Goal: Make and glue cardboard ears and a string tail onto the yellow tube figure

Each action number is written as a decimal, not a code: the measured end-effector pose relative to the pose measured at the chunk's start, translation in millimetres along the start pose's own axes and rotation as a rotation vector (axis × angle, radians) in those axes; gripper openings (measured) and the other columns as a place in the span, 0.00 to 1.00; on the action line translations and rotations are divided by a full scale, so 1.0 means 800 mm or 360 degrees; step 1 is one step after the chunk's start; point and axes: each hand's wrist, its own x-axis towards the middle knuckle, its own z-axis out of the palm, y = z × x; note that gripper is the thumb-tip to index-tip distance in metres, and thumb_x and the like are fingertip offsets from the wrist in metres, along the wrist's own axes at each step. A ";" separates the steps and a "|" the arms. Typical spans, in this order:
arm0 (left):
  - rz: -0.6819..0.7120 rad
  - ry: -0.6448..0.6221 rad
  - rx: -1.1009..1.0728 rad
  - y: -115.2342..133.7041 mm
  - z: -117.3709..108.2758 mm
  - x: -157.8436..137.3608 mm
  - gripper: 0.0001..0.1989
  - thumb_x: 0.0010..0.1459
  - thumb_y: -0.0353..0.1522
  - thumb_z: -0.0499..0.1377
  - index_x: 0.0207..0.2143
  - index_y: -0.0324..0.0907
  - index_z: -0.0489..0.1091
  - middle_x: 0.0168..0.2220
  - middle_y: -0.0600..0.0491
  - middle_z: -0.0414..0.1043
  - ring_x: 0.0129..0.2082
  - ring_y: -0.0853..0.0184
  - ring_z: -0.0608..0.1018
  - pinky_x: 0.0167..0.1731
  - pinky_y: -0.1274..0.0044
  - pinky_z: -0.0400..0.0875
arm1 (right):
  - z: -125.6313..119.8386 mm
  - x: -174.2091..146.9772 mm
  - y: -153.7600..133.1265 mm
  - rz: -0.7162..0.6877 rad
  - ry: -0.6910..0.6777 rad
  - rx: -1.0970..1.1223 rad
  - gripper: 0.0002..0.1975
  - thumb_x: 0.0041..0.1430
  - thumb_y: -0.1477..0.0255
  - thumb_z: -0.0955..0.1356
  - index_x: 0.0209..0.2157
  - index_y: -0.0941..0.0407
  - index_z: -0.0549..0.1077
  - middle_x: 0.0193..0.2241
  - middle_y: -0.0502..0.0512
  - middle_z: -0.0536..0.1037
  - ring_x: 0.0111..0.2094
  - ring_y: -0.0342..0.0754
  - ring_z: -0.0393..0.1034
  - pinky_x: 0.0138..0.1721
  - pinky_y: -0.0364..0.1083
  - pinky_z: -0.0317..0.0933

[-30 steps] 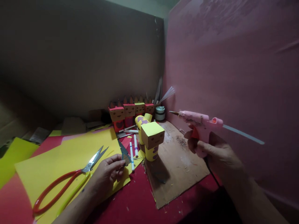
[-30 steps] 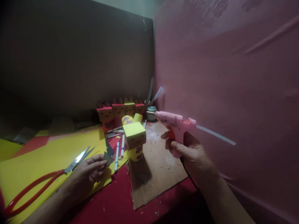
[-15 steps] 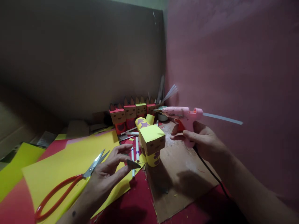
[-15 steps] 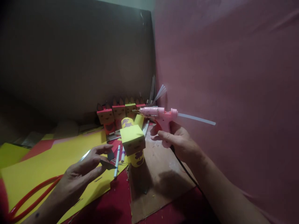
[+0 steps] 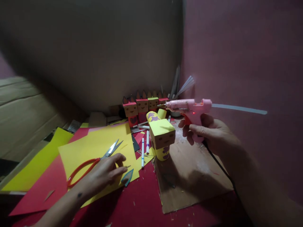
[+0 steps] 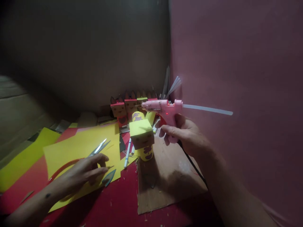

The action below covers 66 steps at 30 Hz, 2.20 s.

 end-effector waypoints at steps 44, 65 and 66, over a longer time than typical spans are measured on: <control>0.0551 -0.0268 -0.0514 0.052 0.117 0.054 0.38 0.41 0.34 0.71 0.54 0.47 0.58 0.46 0.49 0.71 0.45 0.57 0.76 0.45 0.65 0.71 | 0.007 -0.027 -0.032 0.0454 -0.0120 -0.0127 0.24 0.50 0.48 0.70 0.30 0.57 0.73 0.17 0.50 0.66 0.17 0.39 0.54 0.18 0.42 0.49; 0.0596 -0.0340 -0.0570 0.049 0.117 0.048 0.36 0.45 0.35 0.69 0.55 0.46 0.57 0.47 0.46 0.75 0.47 0.54 0.78 0.50 0.60 0.69 | 0.011 -0.018 -0.031 0.0507 -0.0414 -0.0444 0.25 0.59 0.50 0.64 0.28 0.59 0.69 0.18 0.47 0.63 0.18 0.38 0.53 0.19 0.40 0.44; 0.0597 -0.0338 -0.0574 0.048 0.117 0.048 0.36 0.45 0.35 0.69 0.55 0.46 0.57 0.47 0.46 0.75 0.47 0.54 0.78 0.50 0.60 0.69 | 0.011 -0.018 -0.031 0.0501 -0.0413 -0.0438 0.25 0.59 0.50 0.64 0.27 0.59 0.69 0.18 0.48 0.63 0.18 0.38 0.53 0.19 0.40 0.45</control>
